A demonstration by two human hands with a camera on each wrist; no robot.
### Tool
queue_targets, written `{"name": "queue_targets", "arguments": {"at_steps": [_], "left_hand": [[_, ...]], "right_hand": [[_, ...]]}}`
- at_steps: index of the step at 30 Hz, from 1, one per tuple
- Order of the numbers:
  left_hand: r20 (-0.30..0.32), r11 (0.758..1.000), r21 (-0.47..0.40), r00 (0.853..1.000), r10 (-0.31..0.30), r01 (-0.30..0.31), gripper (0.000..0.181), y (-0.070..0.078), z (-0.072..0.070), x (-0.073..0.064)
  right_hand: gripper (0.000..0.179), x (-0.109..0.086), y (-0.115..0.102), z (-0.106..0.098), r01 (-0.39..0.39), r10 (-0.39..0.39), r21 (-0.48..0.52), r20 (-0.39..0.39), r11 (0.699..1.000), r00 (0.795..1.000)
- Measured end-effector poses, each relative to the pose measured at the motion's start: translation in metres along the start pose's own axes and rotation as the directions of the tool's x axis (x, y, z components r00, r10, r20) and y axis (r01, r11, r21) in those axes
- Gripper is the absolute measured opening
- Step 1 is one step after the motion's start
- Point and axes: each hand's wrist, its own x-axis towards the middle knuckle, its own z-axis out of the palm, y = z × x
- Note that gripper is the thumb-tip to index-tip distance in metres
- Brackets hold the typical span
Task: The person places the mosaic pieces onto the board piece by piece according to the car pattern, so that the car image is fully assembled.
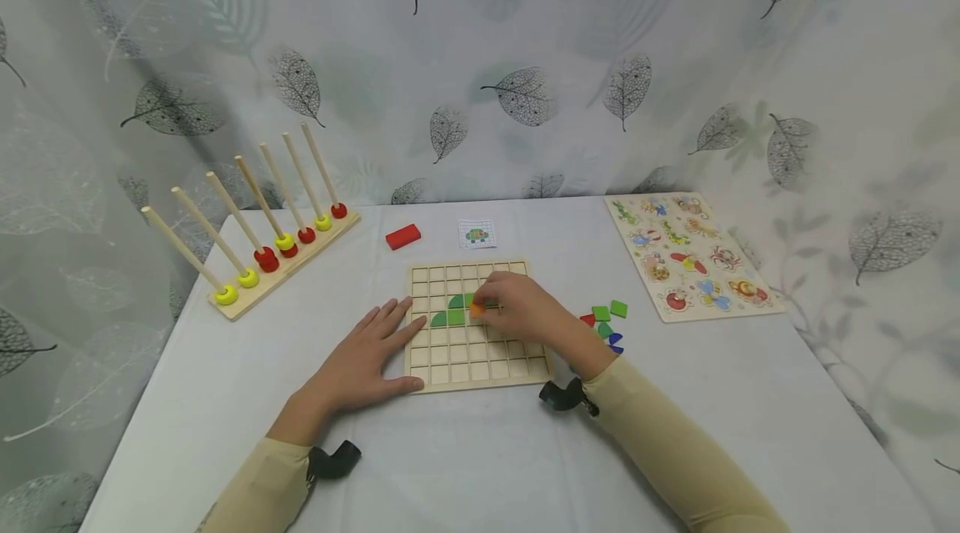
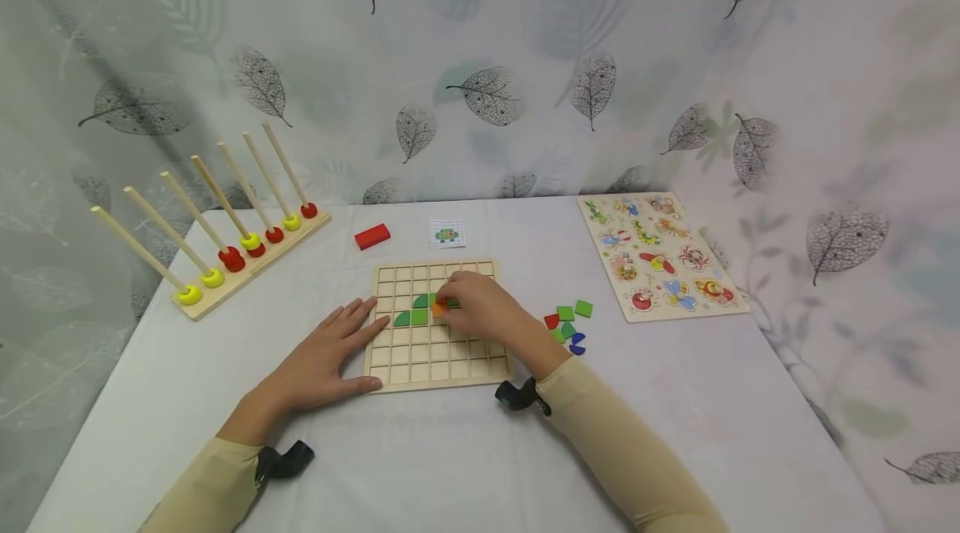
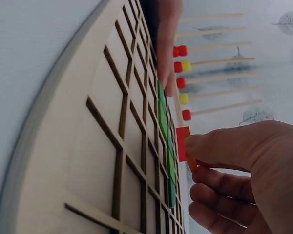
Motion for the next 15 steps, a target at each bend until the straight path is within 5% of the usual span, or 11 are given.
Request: {"name": "queue_targets", "arguments": {"at_steps": [15], "left_hand": [[0.005,1.0,-0.002,1.0,-0.004,0.004,0.097,0.0,0.0,0.0]], "right_hand": [[0.011,0.006,0.002,0.016,0.029,-0.029,-0.068,0.004,0.997,1.0]]}}
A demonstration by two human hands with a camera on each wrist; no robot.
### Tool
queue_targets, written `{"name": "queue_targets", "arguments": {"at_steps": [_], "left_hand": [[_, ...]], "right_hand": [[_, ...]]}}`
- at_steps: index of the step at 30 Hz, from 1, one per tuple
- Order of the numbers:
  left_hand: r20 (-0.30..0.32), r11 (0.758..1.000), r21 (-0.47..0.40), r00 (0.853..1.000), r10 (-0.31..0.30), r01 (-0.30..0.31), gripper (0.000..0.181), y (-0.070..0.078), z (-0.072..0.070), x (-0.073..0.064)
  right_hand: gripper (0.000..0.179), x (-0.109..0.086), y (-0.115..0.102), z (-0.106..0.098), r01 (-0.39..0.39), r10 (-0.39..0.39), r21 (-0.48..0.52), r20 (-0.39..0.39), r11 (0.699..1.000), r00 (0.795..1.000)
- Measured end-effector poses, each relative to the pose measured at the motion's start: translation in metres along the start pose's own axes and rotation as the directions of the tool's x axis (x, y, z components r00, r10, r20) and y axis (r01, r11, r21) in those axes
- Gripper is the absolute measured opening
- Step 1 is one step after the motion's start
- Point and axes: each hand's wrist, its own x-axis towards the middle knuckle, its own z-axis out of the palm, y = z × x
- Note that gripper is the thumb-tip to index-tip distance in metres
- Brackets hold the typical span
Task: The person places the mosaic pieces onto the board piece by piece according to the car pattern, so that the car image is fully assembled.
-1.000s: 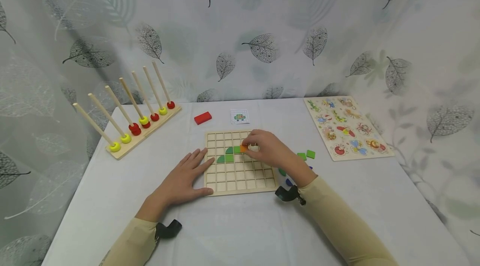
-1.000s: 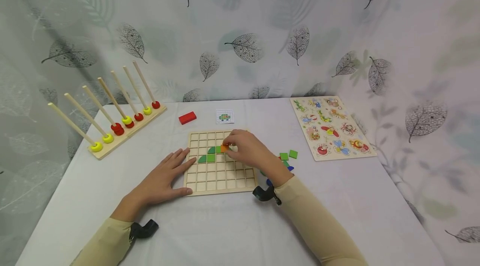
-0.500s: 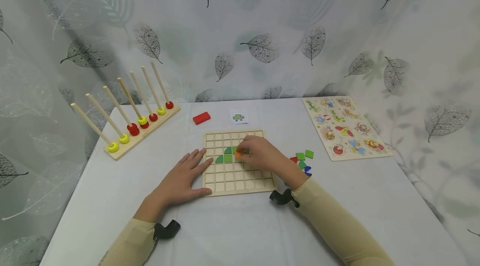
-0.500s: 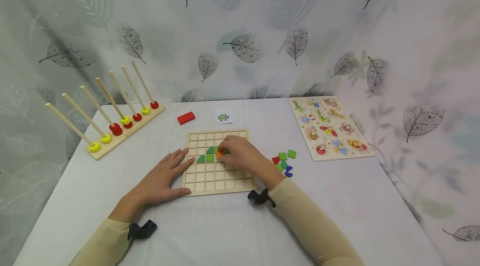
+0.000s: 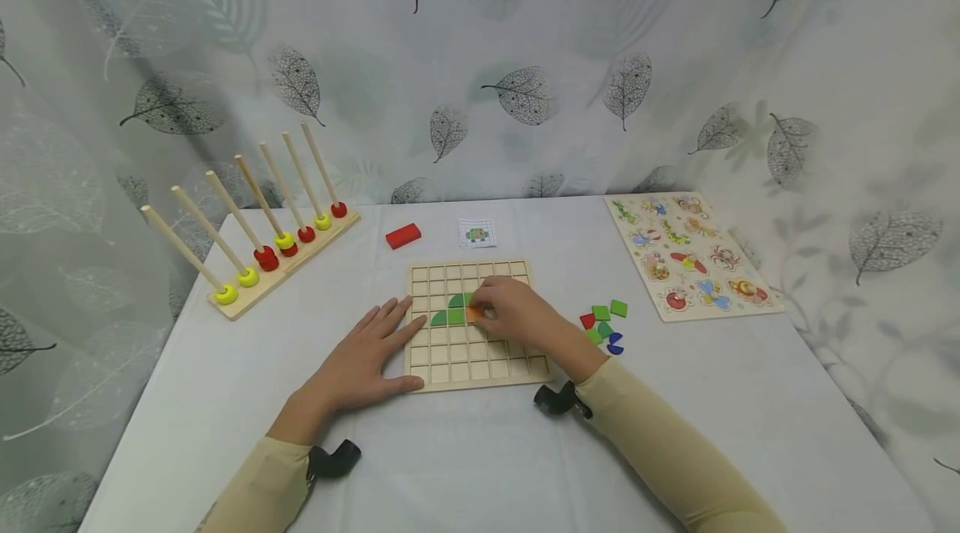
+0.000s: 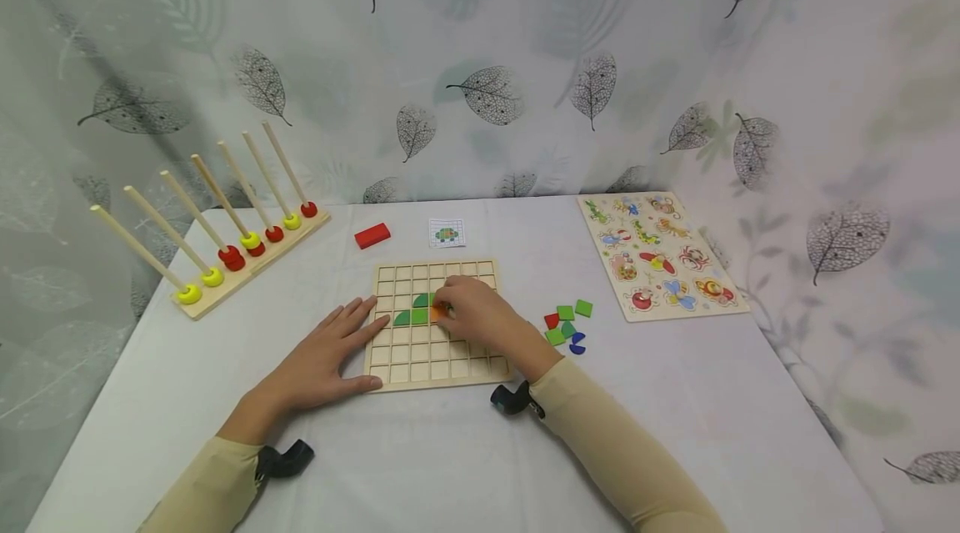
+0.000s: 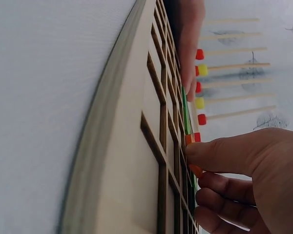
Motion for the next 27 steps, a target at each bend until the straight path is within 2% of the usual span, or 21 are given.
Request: {"name": "queue_targets", "arguments": {"at_steps": [18,27], "left_hand": [[-0.002,1.0,0.01,1.0,0.007,-0.007,0.097,-0.0031,0.0013,0.0013],[-0.005,1.0,0.01,1.0,0.013,-0.013,0.098,-0.0039,0.0018,0.0004]], "right_hand": [[0.015,-0.0007,-0.0006,0.0,-0.009,0.009,-0.019,0.01,1.0,1.0],[0.01,-0.0015,-0.0023,-0.0002,-0.003,0.003,-0.002,0.002,1.0,1.0]]}}
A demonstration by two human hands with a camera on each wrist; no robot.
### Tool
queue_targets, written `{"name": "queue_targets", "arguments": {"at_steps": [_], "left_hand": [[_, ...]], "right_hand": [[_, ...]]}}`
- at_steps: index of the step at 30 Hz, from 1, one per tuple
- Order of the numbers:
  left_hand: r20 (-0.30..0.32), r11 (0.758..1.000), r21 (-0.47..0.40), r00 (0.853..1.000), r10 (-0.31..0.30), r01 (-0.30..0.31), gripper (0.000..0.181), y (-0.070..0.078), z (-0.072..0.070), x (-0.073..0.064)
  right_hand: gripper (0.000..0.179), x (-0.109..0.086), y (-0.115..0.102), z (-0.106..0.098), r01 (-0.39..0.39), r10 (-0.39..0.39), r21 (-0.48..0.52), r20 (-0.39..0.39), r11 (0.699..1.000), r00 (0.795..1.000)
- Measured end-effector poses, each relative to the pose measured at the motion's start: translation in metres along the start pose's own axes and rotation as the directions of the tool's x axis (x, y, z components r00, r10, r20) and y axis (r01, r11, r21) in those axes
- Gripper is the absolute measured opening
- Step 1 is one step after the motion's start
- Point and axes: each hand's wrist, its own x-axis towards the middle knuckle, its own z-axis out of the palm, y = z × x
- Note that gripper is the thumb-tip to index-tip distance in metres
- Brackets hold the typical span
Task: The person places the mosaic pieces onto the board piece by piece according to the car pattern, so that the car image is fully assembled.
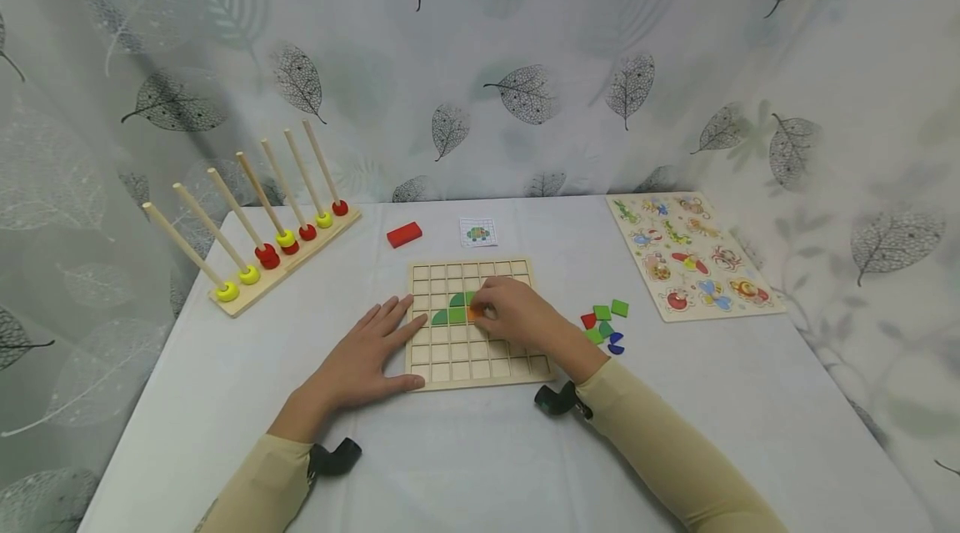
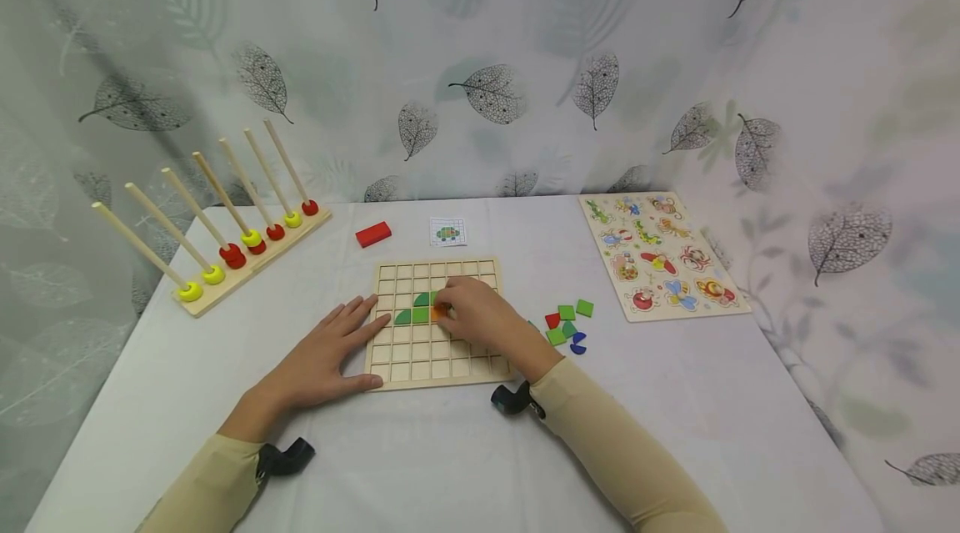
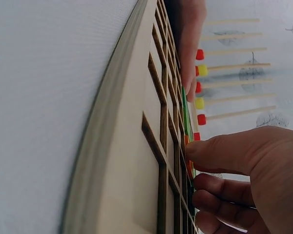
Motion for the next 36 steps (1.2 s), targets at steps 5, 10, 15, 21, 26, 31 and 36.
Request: {"name": "queue_targets", "arguments": {"at_steps": [5,10,15,21,26,31,36], "left_hand": [[-0.003,1.0,-0.004,1.0,0.001,-0.001,0.098,0.001,0.0,0.0],[-0.005,1.0,-0.01,1.0,0.001,-0.001,0.098,0.001,-0.001,0.0],[-0.003,1.0,-0.008,1.0,-0.005,0.005,0.098,0.001,-0.002,0.0],[0.002,1.0,-0.009,1.0,-0.012,0.012,0.098,0.001,-0.001,0.0],[0.003,1.0,-0.004,1.0,-0.016,0.016,0.098,0.001,0.0,0.0],[-0.002,1.0,-0.011,1.0,-0.015,0.015,0.098,0.002,0.0,-0.001],[0.0,1.0,-0.001,1.0,-0.018,0.018,0.099,0.002,0.0,-0.001]], "right_hand": [[0.009,0.0,0.0,0.0,-0.004,0.004,0.001,0.003,1.0,1.0],[0.01,0.0,0.0,-0.001,-0.005,0.005,-0.001,0.008,1.0,1.0],[0.01,0.001,0.003,-0.003,-0.011,0.011,0.001,0.005,1.0,1.0],[0.022,-0.003,0.009,-0.015,-0.057,0.057,0.023,-0.004,0.998,0.998],[0.027,-0.009,0.013,-0.029,-0.07,0.07,0.03,-0.01,0.997,0.997],[0.029,-0.016,0.018,-0.042,-0.099,0.101,0.063,-0.024,0.993,0.995],[0.028,-0.023,0.026,-0.048,-0.1,0.103,0.057,-0.05,0.993,0.993]]}}
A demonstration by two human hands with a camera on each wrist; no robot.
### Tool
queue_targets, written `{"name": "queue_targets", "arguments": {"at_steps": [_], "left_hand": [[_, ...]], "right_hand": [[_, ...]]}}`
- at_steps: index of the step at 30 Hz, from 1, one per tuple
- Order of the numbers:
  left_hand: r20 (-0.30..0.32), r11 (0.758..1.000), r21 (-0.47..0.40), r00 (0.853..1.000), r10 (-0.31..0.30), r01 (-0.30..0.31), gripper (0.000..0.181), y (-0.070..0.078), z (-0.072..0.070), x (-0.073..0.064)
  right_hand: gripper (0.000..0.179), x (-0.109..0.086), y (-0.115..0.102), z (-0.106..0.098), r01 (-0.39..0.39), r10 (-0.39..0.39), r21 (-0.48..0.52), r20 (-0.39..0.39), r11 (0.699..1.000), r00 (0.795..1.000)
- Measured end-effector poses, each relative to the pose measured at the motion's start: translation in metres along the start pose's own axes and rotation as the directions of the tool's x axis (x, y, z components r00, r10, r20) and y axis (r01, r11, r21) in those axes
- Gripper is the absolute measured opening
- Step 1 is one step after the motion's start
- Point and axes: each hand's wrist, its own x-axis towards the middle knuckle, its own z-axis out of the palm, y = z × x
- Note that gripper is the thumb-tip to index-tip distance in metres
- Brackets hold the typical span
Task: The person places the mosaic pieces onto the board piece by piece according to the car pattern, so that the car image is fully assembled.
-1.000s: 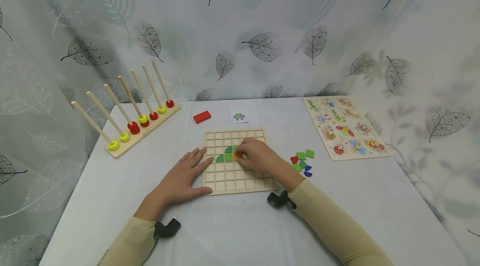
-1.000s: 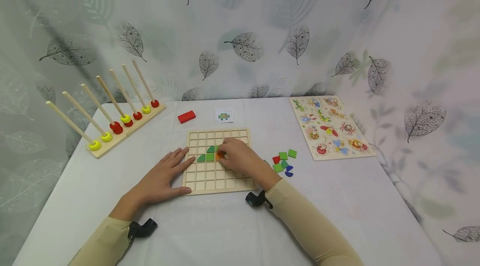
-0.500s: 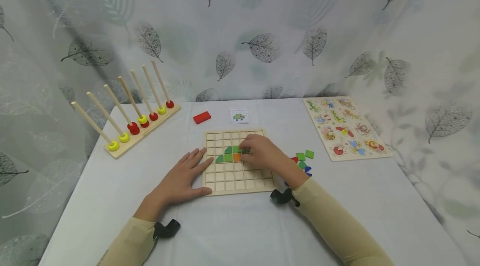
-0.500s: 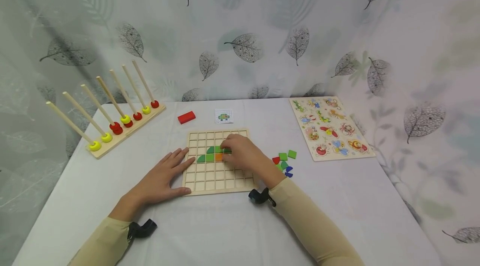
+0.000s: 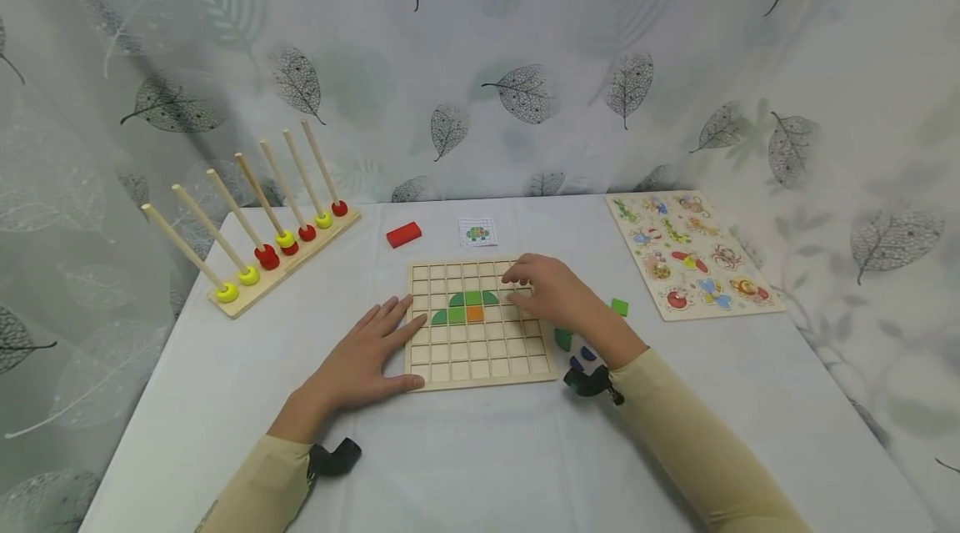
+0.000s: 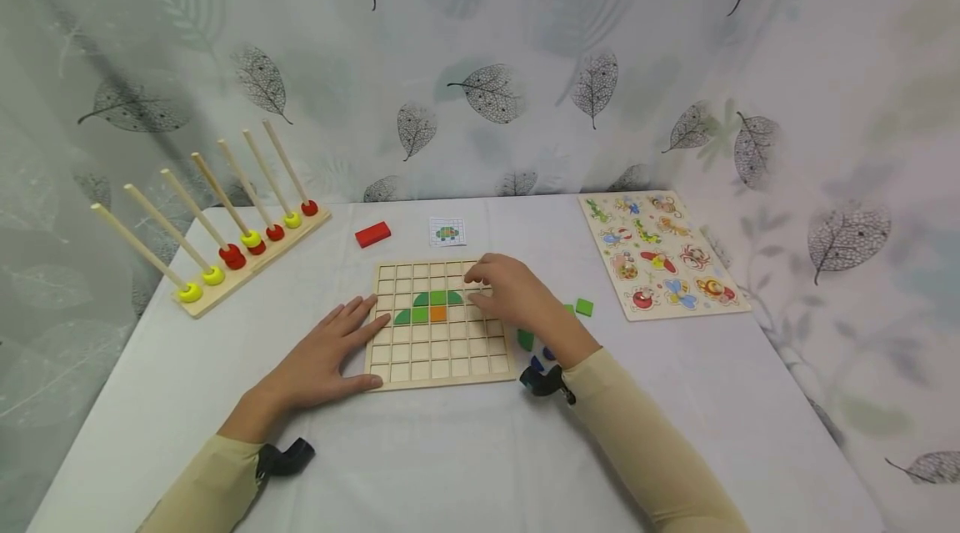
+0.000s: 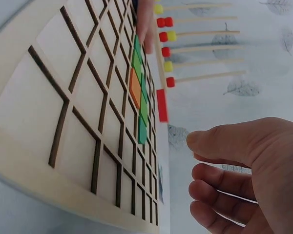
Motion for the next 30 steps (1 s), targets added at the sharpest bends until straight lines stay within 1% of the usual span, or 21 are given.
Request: {"name": "queue_targets", "arguments": {"at_steps": [6,12,18,24,30], "left_hand": [[0.002,1.0,0.007,1.0,-0.004,0.004,0.099,-0.002,0.001,0.0],[0.0,1.0,0.007,1.0,-0.001,0.001,0.099,-0.003,0.002,0.0],[-0.002,1.0,0.008,1.0,0.004,-0.004,0.099,-0.002,0.002,0.0],[0.0,1.0,0.008,1.0,0.002,-0.002,0.098,-0.001,0.001,0.0],[0.005,1.0,0.006,1.0,-0.009,0.009,0.099,0.0,0.0,0.0]], "right_hand": [[0.028,-0.007,0.008,-0.011,-0.013,0.013,0.026,-0.015,1.0,1.0],[0.03,-0.014,0.016,-0.022,-0.034,0.033,-0.008,-0.037,0.999,0.999],[0.031,-0.022,0.025,-0.028,-0.074,0.072,-0.032,-0.051,0.997,0.996],[0.029,-0.031,0.028,-0.035,-0.092,0.09,-0.026,-0.066,0.995,0.994],[0.028,-0.04,0.037,-0.035,-0.104,0.102,-0.026,-0.072,0.994,0.992]]}}
